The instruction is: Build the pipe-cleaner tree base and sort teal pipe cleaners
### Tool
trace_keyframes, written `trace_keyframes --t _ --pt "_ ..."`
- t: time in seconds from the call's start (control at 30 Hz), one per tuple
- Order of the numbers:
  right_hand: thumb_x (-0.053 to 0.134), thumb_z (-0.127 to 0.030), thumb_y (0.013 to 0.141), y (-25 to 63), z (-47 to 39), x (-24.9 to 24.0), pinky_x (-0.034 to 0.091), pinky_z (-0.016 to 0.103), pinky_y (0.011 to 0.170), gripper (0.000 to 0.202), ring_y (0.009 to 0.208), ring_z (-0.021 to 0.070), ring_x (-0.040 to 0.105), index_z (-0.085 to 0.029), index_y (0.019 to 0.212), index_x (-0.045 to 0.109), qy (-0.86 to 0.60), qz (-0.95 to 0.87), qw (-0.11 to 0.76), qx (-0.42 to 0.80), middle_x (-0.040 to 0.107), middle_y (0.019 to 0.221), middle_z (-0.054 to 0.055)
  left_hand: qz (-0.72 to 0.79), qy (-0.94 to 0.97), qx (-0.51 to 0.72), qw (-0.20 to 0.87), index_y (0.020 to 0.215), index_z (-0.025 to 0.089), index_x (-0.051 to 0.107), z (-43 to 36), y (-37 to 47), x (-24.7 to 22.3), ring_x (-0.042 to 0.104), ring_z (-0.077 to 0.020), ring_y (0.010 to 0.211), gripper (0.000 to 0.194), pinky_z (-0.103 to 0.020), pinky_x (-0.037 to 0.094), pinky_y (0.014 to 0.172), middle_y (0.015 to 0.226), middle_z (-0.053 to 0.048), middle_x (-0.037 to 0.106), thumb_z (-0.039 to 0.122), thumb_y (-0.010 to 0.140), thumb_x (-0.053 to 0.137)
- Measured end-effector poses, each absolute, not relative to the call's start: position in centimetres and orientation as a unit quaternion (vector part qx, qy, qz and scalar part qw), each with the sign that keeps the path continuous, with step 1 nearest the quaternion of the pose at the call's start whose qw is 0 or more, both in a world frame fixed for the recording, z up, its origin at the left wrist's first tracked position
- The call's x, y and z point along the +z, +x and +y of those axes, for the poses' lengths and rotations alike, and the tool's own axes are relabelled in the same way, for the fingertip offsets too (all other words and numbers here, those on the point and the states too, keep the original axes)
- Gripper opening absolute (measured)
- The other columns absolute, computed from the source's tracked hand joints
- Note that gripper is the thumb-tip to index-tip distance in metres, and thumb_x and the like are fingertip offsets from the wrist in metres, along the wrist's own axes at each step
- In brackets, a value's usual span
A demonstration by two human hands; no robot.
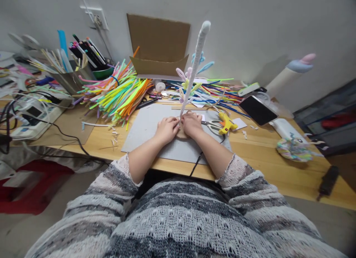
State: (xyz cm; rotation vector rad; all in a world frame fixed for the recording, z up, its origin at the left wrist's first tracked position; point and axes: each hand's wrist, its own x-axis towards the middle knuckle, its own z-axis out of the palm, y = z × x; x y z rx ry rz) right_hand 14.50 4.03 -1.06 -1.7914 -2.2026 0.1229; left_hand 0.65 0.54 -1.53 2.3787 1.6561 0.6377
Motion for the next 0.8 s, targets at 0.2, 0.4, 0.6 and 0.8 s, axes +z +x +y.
trace_keyframes --t 0.2,0.4,0.6,0.8 --pt "0.027 -0.028 0.093 18.1 4.0 0.4 0.031 0.039 0.083 0.031 0.101 0.0251 0.048 -0.019 0.097 0.056 -0.627 -0.729 0.268 0.06 0.058 0.107 0.011 0.552 0.801 0.211 0.094 0.12 0.026 0.059 0.4 0.5 -1.3 0.045 -0.0248 0.115 0.034 -0.041 0.036 0.097 0.125 -0.003 0.056 0.031 0.088 0.046" --pt "0.032 -0.031 0.09 21.3 3.7 0.5 0.034 0.031 0.07 0.027 0.078 0.0193 0.048 -0.021 0.07 0.048 -0.612 -0.699 0.358 0.099 0.057 0.08 0.006 0.542 0.802 0.223 0.115 0.128 0.024 0.051 0.2 0.1 -1.2 0.045 -0.0275 0.117 0.054 -0.044 0.035 0.099 0.126 -0.008 0.051 0.045 0.078 0.059" --pt "0.041 -0.04 0.084 21.9 3.2 -1.0 0.028 0.028 0.056 0.036 0.056 0.0147 0.037 -0.022 0.053 0.033 -0.619 -0.671 0.375 0.159 0.038 0.051 -0.002 0.571 0.785 0.208 0.121 0.127 0.022 0.049 0.5 0.0 -1.5 0.046 -0.0294 0.116 0.057 -0.046 0.035 0.098 0.122 -0.011 0.051 0.047 0.077 0.059" --pt "0.035 -0.034 0.085 21.8 2.9 -1.6 0.035 0.026 0.058 0.022 0.063 0.0152 0.045 -0.022 0.067 0.042 -0.599 -0.658 0.407 0.206 0.048 0.061 -0.001 0.553 0.795 0.223 0.115 0.124 0.022 0.051 1.1 -0.5 -1.7 0.049 -0.0259 0.116 0.045 -0.042 0.035 0.098 0.121 -0.008 0.057 0.036 0.082 0.057"
